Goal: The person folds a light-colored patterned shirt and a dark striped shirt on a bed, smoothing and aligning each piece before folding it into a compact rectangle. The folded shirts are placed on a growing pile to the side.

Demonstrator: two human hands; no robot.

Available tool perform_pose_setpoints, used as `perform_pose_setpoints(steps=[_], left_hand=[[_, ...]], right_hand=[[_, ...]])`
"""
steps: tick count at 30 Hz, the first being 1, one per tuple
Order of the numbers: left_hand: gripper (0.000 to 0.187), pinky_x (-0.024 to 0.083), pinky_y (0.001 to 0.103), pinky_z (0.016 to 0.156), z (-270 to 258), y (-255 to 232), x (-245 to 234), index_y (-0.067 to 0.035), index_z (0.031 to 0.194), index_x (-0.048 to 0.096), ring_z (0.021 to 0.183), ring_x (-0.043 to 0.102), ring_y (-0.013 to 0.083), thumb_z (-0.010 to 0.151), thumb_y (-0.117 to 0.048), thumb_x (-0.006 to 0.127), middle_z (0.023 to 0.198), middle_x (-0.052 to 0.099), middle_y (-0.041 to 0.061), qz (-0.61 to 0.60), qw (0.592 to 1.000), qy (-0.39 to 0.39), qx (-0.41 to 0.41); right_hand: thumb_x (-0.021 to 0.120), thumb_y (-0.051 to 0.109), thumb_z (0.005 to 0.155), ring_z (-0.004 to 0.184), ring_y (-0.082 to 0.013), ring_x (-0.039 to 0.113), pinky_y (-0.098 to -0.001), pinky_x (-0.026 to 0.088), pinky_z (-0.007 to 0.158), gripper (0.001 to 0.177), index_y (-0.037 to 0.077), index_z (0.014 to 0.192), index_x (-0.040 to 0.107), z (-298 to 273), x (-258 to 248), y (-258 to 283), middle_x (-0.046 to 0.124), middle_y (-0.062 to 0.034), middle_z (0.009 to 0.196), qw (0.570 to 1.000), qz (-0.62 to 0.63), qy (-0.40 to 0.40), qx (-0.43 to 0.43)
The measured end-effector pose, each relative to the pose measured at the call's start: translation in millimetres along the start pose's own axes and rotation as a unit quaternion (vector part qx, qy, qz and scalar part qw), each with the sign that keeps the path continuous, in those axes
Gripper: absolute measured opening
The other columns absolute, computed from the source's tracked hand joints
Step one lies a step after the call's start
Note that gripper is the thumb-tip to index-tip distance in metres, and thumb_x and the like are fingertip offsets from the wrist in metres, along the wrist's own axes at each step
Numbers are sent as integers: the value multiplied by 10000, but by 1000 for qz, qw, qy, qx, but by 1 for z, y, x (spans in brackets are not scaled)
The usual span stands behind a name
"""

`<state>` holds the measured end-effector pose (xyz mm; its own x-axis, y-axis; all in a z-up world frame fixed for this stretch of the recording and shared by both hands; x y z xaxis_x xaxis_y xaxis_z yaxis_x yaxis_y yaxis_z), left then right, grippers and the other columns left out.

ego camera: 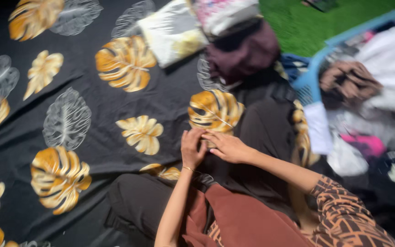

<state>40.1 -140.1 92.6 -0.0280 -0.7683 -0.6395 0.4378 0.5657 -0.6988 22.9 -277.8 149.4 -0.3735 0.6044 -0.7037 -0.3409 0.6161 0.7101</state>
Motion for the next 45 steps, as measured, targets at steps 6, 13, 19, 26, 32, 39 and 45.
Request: perform_pose_setpoints(steps=[6,13,19,26,32,39,45], left_hand=[[471,411,469,1242,13,-138,45,-118,1418,597,1439,548,339,961,-4,585,1505,576,89,-59,991,-23,119],[594,334,473,1253,23,-277,95,-158,1485,498,1458,487,242,926,-32,652,1544,532,66,-49,925,154,344],[635,273,493,1211,8,-288,143,-71,1492,503,1462,410,258,877,-133,650,1532,515,100,10,912,254,322],[512,289,488,1230,-2,-275,149,-150,1434,554,1438,464,229,934,-185,655,1470,569,41,18,915,248,318],[866,314,476,1217,5,-277,139,-115,1559,347,1419,458,267,821,-292,763,1494,499,104,-117,920,310,212],[654,366,450,1195,-19,-167,96,-100,1476,464,1378,494,260,903,-333,679,1457,549,86,-500,798,219,-254],[515,410,427,1176,-7,16,-45,-87,1404,564,1343,524,253,974,-368,607,1425,591,71,-665,682,-126,-276]], right_hand=[[590,173,954,1227,-396,603,-456,495,1045,556,13,1456,413,-104,-24,-3,585,-208,1345,966,86,-130,207],[600,119,966,1398,-365,517,-468,383,1179,390,17,1341,631,-289,-178,-10,590,-189,1452,846,-113,-470,225],[743,312,1005,1542,-474,321,-620,259,1261,953,66,1667,103,-502,-246,-44,40,-324,1648,570,-446,-520,454],[916,181,894,1238,-351,619,-445,497,1056,687,-3,1445,550,-540,-263,-73,626,-176,1398,610,-253,-624,419],[785,74,958,1047,-151,660,-292,535,962,223,28,1132,653,-367,-229,30,683,-67,1118,745,-5,-629,221],[777,93,925,996,-252,736,-321,586,869,267,116,1188,738,-184,-133,175,731,-68,1181,970,124,-173,-116],[759,99,909,1040,-241,712,-363,552,933,232,184,1121,719,-190,-158,161,715,10,1121,951,45,-282,-116]])
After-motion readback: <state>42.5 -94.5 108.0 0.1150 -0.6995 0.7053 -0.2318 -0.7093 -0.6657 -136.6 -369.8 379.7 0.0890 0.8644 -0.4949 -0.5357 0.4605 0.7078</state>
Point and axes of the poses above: each hand's wrist, its own z-axis towards the middle knuckle, its own x-axis out of the palm, y = z × x, the point moved 8 cm from there along z, towards the middle knuckle
